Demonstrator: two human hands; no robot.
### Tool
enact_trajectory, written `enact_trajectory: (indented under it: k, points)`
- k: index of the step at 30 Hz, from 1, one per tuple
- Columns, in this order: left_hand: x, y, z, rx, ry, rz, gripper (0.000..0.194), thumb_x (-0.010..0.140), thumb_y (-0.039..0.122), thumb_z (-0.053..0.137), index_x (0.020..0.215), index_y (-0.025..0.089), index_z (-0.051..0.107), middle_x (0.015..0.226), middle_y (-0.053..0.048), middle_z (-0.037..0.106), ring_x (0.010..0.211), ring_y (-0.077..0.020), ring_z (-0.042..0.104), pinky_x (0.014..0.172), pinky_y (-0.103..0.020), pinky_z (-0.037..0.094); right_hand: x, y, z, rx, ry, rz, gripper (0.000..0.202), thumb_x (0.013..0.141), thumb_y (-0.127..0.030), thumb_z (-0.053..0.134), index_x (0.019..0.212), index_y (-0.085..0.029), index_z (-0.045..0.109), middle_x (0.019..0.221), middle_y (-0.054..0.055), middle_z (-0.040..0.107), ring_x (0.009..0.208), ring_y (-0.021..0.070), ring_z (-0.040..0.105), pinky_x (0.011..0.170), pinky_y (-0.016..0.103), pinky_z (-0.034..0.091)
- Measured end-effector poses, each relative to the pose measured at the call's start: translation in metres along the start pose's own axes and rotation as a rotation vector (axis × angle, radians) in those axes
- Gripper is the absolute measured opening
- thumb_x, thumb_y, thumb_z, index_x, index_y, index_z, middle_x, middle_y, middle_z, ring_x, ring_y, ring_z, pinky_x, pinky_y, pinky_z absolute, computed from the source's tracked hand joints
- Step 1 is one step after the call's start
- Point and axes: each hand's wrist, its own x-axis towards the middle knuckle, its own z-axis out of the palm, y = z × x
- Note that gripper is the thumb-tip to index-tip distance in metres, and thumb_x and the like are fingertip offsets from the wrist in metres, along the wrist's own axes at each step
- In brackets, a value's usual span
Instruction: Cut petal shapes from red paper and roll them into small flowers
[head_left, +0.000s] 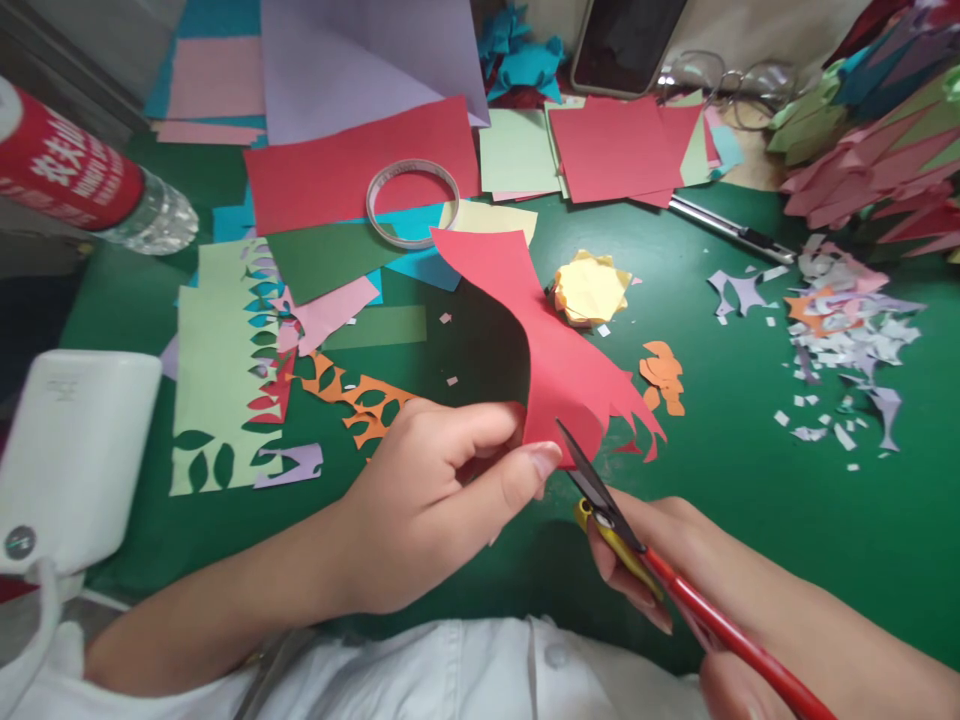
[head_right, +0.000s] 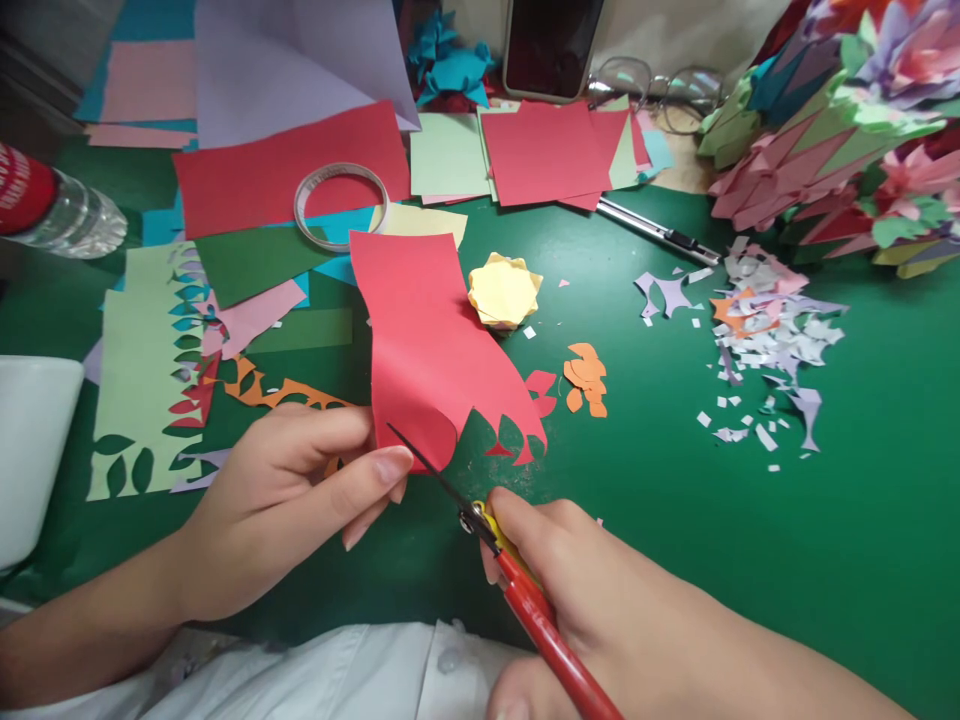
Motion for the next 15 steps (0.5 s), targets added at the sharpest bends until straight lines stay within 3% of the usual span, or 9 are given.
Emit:
enact_trajectory:
  k: [4, 9, 15]
  points:
    - [0.0, 0.001, -0.002, -0.028, -0.007, -0.049, 0.03, 0.093, 0.029, 0.048, 0.067, 0.017, 0.058, 0.044, 0.006, 0.05, 0.038, -0.0076, 0.047, 0.038, -0.019, 0.033, -0.002, 0.001, -0.004, 0.024, -0.045, 0.007, 0.078, 0.066, -0.093, 0.037, 0.077, -0.017, 0.054, 0.066, 0.0, 0.05, 0.054, 0.0103, 0.034, 0.039, 0.021, 0.03]
    - [0.002, -0.001, 0.0, -0.081, 0.009, -0.076, 0.029, 0.092, 0.029, 0.05, 0.066, 0.017, 0.059, 0.042, 0.006, 0.049, 0.037, -0.0065, 0.046, 0.038, -0.016, 0.035, -0.007, 0.019, -0.007, -0.013, -0.115, 0.0, 0.075, 0.065, -0.092, 0.039, 0.075, -0.018, 0.051, 0.065, -0.003, 0.052, 0.05, 0.0075, 0.031, 0.04, 0.02, 0.029]
    - [-0.001, -0.001, 0.005, -0.094, 0.084, -0.028, 0.028, 0.091, 0.026, 0.052, 0.066, 0.017, 0.06, 0.042, 0.007, 0.051, 0.039, -0.0053, 0.048, 0.041, -0.013, 0.038, -0.002, 0.018, -0.007, 0.134, -0.207, -0.009, 0.08, 0.068, -0.092, 0.021, 0.079, -0.018, 0.048, 0.061, -0.004, 0.047, 0.05, 0.0073, 0.032, 0.044, 0.02, 0.03]
